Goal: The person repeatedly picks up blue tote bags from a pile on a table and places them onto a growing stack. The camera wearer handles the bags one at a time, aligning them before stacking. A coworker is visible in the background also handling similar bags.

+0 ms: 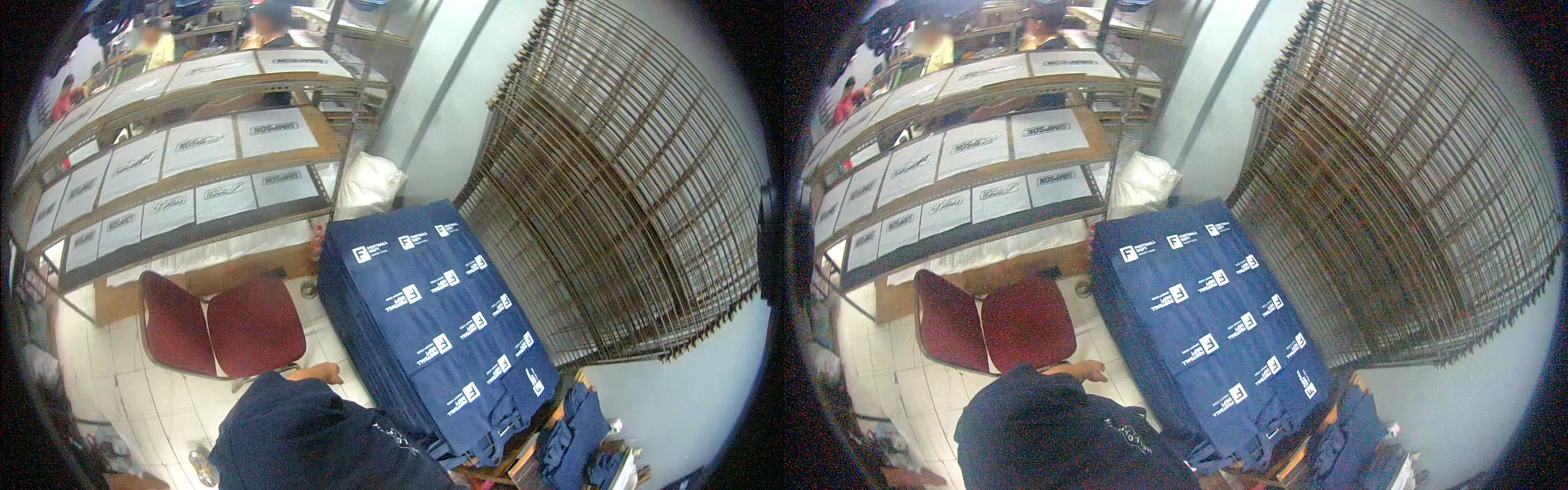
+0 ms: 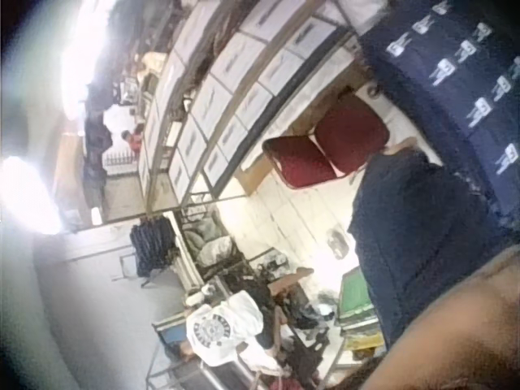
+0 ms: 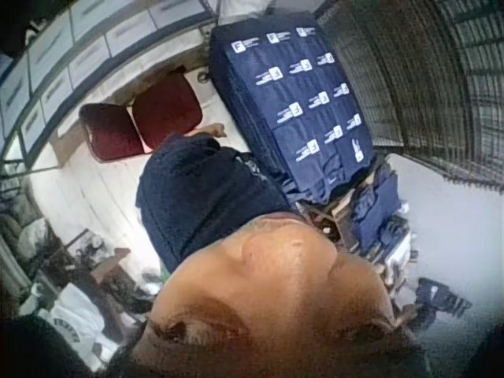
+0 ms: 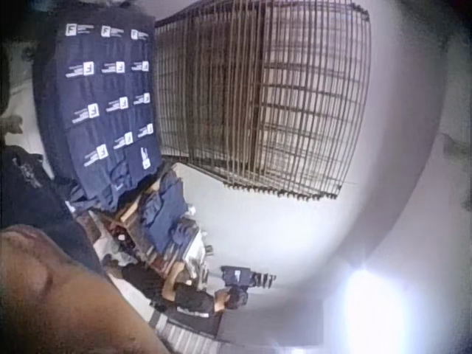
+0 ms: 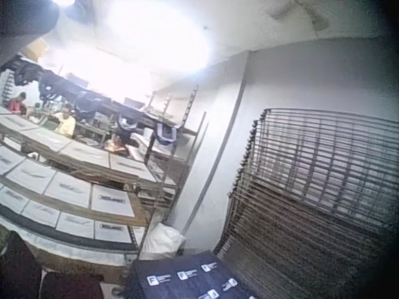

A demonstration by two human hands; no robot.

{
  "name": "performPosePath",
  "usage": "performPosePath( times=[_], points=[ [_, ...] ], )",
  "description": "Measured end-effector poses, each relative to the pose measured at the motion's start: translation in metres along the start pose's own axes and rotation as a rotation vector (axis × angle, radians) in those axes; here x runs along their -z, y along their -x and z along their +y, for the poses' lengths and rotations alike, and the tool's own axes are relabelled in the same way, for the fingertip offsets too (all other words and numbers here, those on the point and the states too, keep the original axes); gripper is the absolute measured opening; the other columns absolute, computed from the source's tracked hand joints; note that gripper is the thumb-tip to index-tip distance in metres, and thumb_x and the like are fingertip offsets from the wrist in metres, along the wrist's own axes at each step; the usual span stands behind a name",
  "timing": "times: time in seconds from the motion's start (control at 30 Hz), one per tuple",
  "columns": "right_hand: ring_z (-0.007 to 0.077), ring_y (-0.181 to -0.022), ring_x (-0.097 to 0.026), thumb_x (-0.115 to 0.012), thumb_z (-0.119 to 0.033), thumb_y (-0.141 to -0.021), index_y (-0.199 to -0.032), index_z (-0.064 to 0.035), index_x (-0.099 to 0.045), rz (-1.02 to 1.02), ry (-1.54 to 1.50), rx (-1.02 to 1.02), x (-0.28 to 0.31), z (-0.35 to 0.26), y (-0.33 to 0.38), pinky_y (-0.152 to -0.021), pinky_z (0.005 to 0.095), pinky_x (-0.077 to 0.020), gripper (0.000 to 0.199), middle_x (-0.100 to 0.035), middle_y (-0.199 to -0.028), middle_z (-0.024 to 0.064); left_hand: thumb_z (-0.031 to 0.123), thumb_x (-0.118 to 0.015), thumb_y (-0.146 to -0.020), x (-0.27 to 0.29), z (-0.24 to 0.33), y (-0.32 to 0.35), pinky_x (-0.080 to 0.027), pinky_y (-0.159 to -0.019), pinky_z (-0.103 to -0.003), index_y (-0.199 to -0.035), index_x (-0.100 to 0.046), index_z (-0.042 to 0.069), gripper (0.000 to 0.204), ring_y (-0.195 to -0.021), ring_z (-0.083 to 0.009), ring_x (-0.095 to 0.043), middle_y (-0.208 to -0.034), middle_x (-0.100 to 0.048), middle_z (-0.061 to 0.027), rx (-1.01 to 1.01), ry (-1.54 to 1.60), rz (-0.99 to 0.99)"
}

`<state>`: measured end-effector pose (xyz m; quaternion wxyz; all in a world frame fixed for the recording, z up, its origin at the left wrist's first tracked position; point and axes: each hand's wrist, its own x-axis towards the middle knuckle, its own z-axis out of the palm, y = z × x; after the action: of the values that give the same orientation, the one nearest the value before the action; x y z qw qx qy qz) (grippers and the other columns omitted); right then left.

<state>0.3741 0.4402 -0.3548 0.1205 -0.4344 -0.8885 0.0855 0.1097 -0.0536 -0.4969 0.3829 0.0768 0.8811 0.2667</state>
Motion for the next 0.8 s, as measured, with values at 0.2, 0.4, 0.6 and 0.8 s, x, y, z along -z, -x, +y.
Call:
performPosePath(
  times=[0.2,0.4,0.6,0.8],
  points=[
    [0.0347,-0.073,-0.057,-0.051,-0.018,-0.08,-0.098,-0.0014,-0.058,-0.167,0.044,-0.004,-0.024,0.052,0.034,-0.067,0.0456,-0.0457,0.026,-0.061,-0.084,0.0207,0.059,-0.064,-0.067,-0.024,-0.026,-0.033,-0.046,-0.081,-0.04,-0.115,-0.055,0.005,0.072,-0.093,-0.0279,-0.06,-0.103,-0.062,-0.0159,-0.082,-0.174,0.049],
    [0.0402,-0.077,-0.058,-0.059,-0.03,-0.074,-0.088,-0.0012,-0.06,0.033,-0.168,0.009,-0.095,0.099,0.021,-0.068,0.0476,-0.0473,0.032,-0.061,-0.083,0.0229,0.043,-0.063,-0.07,-0.009,-0.05,-0.031,-0.044,-0.081,-0.038,-0.114,-0.055,0.004,0.059,-0.094,-0.029,-0.056,-0.102,-0.059,-0.0173,-0.075,-0.022,-0.034],
    [0.0332,-0.098,-0.057,-0.063,-0.035,-0.069,-0.106,-0.0106,-0.059,-0.467,-0.134,-0.225,-0.035,0.004,0.016,-0.084,0.0411,-0.0453,0.044,-0.061,-0.101,0.018,0.02,-0.058,-0.08,-0.016,-0.13,-0.042,-0.047,-0.064,-0.036,-0.116,-0.052,0.007,0.039,-0.073,-0.0216,-0.06,-0.083,-0.062,-0.0121,-0.702,-0.335,-0.267],
    [0.0335,-0.096,-0.058,-0.066,-0.038,-0.067,-0.105,-0.0115,-0.061,-0.557,-0.167,-0.188,-0.066,0.042,0.044,-0.085,0.0389,-0.0456,0.046,-0.062,-0.099,0.0182,0.021,-0.064,-0.078,-0.022,-0.09,-0.046,-0.045,-0.057,-0.033,-0.116,-0.049,0.003,0.045,-0.068,-0.0193,-0.056,-0.081,-0.061,-0.0115,-0.13,-0.006,-0.256]
  ],
)
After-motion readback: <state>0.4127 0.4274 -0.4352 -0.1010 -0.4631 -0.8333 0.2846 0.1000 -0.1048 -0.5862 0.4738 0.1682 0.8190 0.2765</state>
